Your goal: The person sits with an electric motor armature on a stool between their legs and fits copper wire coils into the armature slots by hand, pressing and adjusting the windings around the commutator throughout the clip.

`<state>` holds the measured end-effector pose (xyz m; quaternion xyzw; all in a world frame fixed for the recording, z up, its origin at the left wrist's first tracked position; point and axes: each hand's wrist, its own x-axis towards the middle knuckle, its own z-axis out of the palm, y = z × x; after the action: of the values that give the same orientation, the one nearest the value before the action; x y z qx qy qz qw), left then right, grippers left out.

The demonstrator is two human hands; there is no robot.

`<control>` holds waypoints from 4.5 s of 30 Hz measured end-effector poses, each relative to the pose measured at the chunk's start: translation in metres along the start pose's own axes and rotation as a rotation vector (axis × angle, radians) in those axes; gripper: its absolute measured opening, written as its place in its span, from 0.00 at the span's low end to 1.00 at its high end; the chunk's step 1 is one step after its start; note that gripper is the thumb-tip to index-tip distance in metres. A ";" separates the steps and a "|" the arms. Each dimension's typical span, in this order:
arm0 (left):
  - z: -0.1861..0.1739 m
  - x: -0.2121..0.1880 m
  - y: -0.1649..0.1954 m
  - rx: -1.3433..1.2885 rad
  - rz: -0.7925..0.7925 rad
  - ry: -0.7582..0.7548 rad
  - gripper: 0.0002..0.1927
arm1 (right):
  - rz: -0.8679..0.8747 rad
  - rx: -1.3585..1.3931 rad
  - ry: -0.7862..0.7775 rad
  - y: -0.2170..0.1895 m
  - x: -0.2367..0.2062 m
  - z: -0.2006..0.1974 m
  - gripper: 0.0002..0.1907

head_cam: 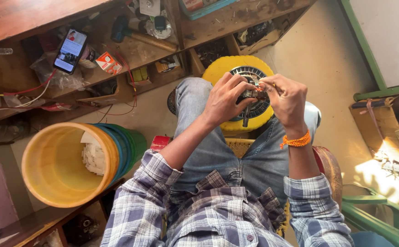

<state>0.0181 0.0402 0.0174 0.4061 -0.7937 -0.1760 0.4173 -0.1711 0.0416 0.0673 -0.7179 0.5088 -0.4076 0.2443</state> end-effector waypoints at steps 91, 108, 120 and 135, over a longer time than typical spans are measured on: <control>-0.018 0.056 -0.050 -0.560 -0.203 -0.533 0.47 | 0.269 0.149 0.073 -0.002 -0.057 0.025 0.06; -0.002 0.026 -0.005 -0.011 0.041 -0.208 0.21 | 0.474 0.257 0.233 0.056 -0.084 0.006 0.07; 0.000 0.016 -0.007 0.016 0.066 -0.124 0.18 | -0.004 -0.025 0.054 0.012 0.002 -0.016 0.03; 0.034 0.065 -0.028 -0.958 -0.808 -0.324 0.57 | 0.157 -0.189 0.094 0.042 0.019 0.005 0.07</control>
<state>-0.0160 -0.0299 0.0138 0.4100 -0.4647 -0.7129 0.3282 -0.1867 0.0088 0.0386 -0.6759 0.6103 -0.3706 0.1826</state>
